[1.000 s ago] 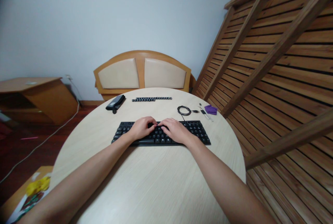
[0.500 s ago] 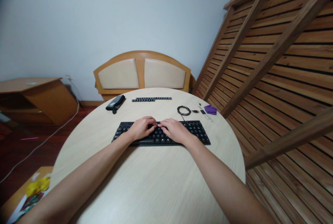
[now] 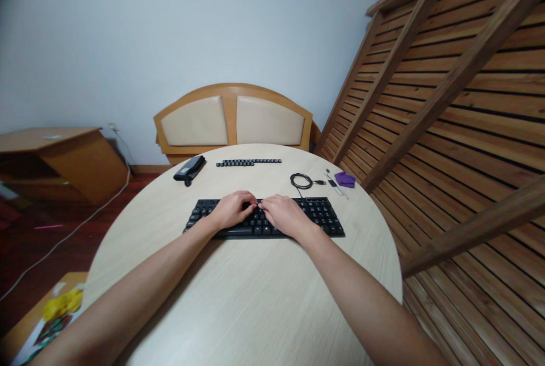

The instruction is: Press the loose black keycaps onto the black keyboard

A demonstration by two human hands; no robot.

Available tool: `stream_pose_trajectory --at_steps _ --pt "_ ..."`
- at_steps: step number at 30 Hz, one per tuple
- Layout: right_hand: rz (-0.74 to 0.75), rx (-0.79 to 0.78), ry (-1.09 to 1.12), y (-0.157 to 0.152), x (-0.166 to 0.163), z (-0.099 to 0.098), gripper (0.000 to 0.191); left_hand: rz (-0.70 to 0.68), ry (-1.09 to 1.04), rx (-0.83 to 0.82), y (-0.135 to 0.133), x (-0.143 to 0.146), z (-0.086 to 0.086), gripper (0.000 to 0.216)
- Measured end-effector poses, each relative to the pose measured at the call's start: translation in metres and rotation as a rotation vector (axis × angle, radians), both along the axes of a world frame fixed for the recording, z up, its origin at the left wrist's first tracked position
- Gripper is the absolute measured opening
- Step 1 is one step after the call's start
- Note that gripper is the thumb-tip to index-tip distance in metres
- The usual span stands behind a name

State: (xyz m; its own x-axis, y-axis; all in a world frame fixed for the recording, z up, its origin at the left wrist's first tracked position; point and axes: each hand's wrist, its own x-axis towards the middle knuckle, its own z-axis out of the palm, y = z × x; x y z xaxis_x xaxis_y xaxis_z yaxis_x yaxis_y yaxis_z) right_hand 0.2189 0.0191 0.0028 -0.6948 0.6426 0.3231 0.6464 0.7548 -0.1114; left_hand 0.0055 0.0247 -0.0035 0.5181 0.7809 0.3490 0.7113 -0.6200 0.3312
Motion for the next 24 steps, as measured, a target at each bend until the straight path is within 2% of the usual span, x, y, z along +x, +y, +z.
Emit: stream_pose_trajectory --at_steps 16,20,24 --pt "-0.017 0.05 -0.091 -0.006 -0.002 0.002 0.018 -0.007 0.011 -0.031 0.007 -0.001 0.0 0.018" --pt "-0.01 0.041 -0.075 -0.006 -0.001 0.002 0.019 0.067 0.077 -0.079 0.021 -0.005 0.005 0.026" --pt "-0.006 0.018 -0.051 -0.007 0.0 0.003 0.019 0.143 0.141 -0.042 0.049 -0.016 0.008 0.028"
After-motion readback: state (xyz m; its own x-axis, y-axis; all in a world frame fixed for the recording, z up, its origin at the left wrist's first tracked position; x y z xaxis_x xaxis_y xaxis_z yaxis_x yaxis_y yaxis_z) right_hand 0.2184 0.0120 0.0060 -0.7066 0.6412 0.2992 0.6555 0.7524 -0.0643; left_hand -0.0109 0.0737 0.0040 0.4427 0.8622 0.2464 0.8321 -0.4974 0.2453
